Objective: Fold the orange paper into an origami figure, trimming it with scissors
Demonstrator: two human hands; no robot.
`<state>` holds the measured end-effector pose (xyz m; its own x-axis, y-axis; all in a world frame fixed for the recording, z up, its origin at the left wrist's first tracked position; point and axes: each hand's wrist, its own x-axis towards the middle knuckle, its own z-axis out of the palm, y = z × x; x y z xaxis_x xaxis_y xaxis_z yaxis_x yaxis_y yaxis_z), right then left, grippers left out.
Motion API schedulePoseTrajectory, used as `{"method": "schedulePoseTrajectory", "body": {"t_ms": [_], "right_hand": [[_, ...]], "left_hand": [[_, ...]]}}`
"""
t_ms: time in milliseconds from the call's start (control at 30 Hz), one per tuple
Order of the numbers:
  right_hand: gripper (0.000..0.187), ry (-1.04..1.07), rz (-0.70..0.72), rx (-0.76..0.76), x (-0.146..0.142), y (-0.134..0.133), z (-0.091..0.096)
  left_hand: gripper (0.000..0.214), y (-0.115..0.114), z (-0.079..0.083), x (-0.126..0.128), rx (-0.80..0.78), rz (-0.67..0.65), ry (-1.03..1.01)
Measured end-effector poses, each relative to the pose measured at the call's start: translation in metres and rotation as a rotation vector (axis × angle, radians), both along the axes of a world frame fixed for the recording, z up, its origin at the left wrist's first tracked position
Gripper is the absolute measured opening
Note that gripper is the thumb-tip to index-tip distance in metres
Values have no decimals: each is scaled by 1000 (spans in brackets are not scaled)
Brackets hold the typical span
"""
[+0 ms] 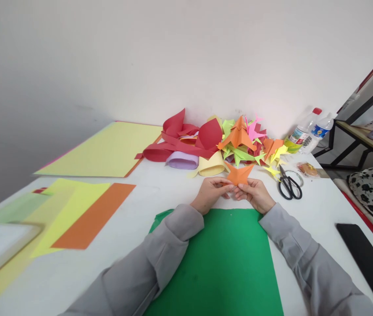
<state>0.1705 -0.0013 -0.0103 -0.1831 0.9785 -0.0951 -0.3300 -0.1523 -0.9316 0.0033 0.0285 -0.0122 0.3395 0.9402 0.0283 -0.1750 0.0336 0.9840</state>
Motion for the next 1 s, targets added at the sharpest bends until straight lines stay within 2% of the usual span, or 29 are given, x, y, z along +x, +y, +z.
{"method": "schedulePoseTrajectory", "body": {"t_ms": [167, 333, 667, 1000], "right_hand": [[27, -51, -22, 3, -3, -1, -1], [28, -72, -20, 14, -4, 0, -5], [24, -28, -30, 4, -3, -1, 1], [26, -73, -14, 24, -4, -2, 1]], "left_hand": [[27, 0, 0, 1, -4, 30, 0], [35, 3, -4, 2, -63, 38, -58], [40, 5, -3, -1, -139, -37, -132], [42, 2, 0, 1, -55, -48, -56]]}}
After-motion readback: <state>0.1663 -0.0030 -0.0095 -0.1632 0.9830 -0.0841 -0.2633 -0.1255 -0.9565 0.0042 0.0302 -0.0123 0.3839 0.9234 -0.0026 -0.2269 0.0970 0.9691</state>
